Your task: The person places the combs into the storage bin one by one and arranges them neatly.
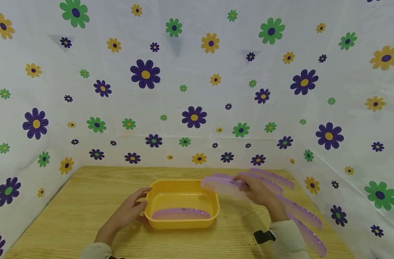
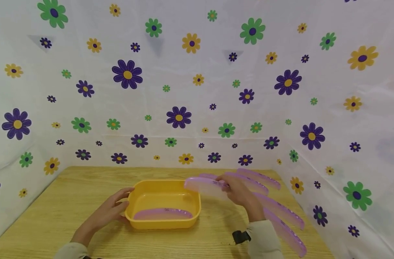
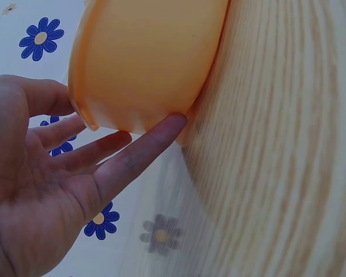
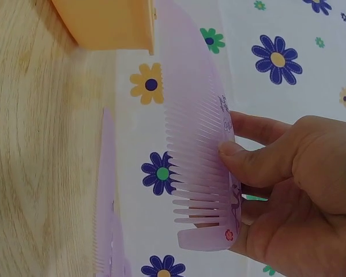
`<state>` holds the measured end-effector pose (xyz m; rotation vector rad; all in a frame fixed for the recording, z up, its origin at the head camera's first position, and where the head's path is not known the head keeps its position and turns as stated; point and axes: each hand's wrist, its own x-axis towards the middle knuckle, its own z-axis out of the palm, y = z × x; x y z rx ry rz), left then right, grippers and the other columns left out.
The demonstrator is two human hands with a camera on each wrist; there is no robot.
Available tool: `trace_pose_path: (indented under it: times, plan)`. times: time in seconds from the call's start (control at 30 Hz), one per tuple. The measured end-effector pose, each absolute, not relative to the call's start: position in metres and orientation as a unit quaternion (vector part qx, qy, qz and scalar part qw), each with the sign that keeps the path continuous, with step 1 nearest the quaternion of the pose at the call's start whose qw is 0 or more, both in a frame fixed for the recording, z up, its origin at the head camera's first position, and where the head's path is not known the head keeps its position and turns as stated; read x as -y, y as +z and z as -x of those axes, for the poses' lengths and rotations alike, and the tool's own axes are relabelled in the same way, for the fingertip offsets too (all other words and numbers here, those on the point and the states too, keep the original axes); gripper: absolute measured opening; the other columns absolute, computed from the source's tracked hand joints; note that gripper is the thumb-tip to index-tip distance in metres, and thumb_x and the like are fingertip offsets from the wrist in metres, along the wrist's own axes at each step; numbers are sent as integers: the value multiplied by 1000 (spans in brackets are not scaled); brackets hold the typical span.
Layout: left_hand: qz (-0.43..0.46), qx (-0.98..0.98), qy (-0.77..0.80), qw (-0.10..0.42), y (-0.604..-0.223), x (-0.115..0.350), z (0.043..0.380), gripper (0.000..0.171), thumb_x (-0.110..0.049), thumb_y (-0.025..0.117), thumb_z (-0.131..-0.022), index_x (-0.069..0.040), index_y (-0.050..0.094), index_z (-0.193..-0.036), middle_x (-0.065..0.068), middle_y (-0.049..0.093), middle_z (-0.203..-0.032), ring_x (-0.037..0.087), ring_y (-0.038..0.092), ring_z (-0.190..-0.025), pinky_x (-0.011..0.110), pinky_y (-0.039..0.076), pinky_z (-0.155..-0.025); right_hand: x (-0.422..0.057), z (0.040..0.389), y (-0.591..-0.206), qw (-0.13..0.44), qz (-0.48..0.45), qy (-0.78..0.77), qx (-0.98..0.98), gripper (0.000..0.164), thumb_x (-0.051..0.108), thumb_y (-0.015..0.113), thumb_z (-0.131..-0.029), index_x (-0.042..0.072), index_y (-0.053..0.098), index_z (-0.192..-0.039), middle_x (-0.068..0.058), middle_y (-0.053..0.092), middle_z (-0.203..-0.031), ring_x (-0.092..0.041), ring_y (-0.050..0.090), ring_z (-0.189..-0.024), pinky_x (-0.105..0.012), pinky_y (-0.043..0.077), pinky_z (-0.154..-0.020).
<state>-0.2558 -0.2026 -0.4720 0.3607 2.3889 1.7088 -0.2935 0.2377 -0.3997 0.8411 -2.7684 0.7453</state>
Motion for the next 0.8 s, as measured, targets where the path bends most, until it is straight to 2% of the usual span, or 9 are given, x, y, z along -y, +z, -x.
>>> trace_pose_path:
  times: [0.07, 0.3, 0.47, 0.7, 0.8]
  plan:
    - [-122, -803, 577, 92, -472, 203, 256, 48, -12, 43, -101, -14, 31, -147, 26, 27, -150, 45, 51, -121, 43, 61, -69, -234, 294, -398, 67, -275, 246, 927, 33, -8, 54, -88, 8, 62, -116, -9, 66, -108, -16, 55, -83, -30, 51, -73]
    - [-124, -802, 577, 93, -473, 204, 256, 47, -12, 43, -101, -14, 31, -147, 26, 27, -150, 47, 50, -122, 43, 61, -68, -225, 293, -392, 30, -271, 241, 931, 35, -7, 52, -90, 7, 60, -121, -12, 64, -114, -20, 59, -91, -35, 53, -77]
    - [-124, -801, 578, 92, -474, 204, 256, 47, -11, 43, -101, -14, 31, -147, 27, 27, -150, 47, 50, -122, 43, 61, -68, -217, 297, -390, 23, -268, 219, 938, 35, -6, 52, -91, 9, 60, -121, -11, 66, -110, -19, 58, -88, -35, 53, -77]
    - [-131, -801, 578, 90, -473, 204, 255, 48, -12, 42, -101, -13, 30, -147, 27, 28, -149, 48, 49, -122, 44, 61, -69, -209, 302, -387, 10, -272, 198, 942, 34, -5, 52, -92, 13, 59, -120, -9, 65, -96, -16, 53, -78, -29, 50, -69]
    - [-134, -800, 578, 90, -473, 204, 255, 48, -12, 41, -101, -13, 29, -147, 28, 28, -149, 48, 49, -122, 44, 61, -69, -205, 303, -387, 1, -261, 197, 945, 35, -4, 51, -93, 15, 59, -120, -10, 66, -102, -18, 57, -83, -33, 54, -73]
